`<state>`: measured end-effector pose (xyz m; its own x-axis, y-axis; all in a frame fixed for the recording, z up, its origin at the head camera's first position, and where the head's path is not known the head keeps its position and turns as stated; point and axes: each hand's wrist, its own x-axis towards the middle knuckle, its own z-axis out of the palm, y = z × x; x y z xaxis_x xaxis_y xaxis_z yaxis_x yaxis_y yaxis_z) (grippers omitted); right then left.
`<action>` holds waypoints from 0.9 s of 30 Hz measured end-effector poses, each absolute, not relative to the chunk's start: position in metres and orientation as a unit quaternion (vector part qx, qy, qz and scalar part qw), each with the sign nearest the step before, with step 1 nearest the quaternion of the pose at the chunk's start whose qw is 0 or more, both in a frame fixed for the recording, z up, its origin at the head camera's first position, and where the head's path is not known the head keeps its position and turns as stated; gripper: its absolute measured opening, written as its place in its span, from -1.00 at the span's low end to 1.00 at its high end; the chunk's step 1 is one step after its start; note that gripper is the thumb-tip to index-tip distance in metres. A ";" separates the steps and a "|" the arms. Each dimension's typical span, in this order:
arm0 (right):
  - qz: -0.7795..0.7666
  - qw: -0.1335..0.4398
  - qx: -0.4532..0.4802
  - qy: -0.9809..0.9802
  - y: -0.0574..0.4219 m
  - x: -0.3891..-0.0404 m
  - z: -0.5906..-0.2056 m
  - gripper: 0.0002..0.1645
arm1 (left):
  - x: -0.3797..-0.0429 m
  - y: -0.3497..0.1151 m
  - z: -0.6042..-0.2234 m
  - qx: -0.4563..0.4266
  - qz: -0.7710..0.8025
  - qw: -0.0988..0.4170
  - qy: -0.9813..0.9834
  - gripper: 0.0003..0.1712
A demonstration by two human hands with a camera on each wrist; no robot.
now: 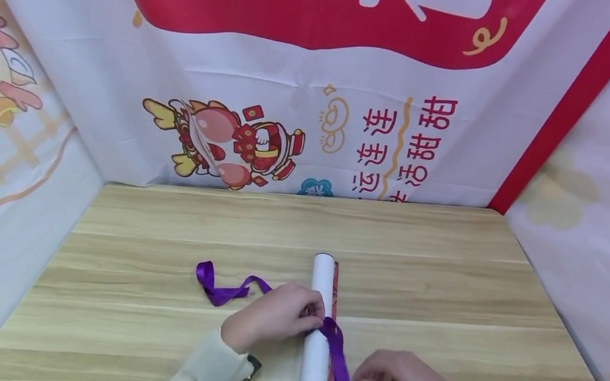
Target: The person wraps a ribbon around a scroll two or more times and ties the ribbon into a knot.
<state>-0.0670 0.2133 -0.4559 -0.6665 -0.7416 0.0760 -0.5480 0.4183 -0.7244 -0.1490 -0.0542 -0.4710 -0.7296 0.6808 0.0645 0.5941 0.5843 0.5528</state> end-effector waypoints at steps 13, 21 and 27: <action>-0.188 0.092 -0.103 0.972 0.173 -0.085 -0.475 -0.63 | -0.149 -0.053 -0.471 0.332 0.360 0.119 0.864 -0.83; -0.170 0.150 -0.131 0.965 0.182 -0.078 -0.476 -0.69 | -0.147 -0.053 -0.470 0.309 0.374 0.139 0.863 -0.79; -0.282 0.104 -0.177 0.937 0.183 -0.083 -0.475 -0.93 | -0.145 -0.057 -0.469 0.309 0.370 0.171 0.859 -0.72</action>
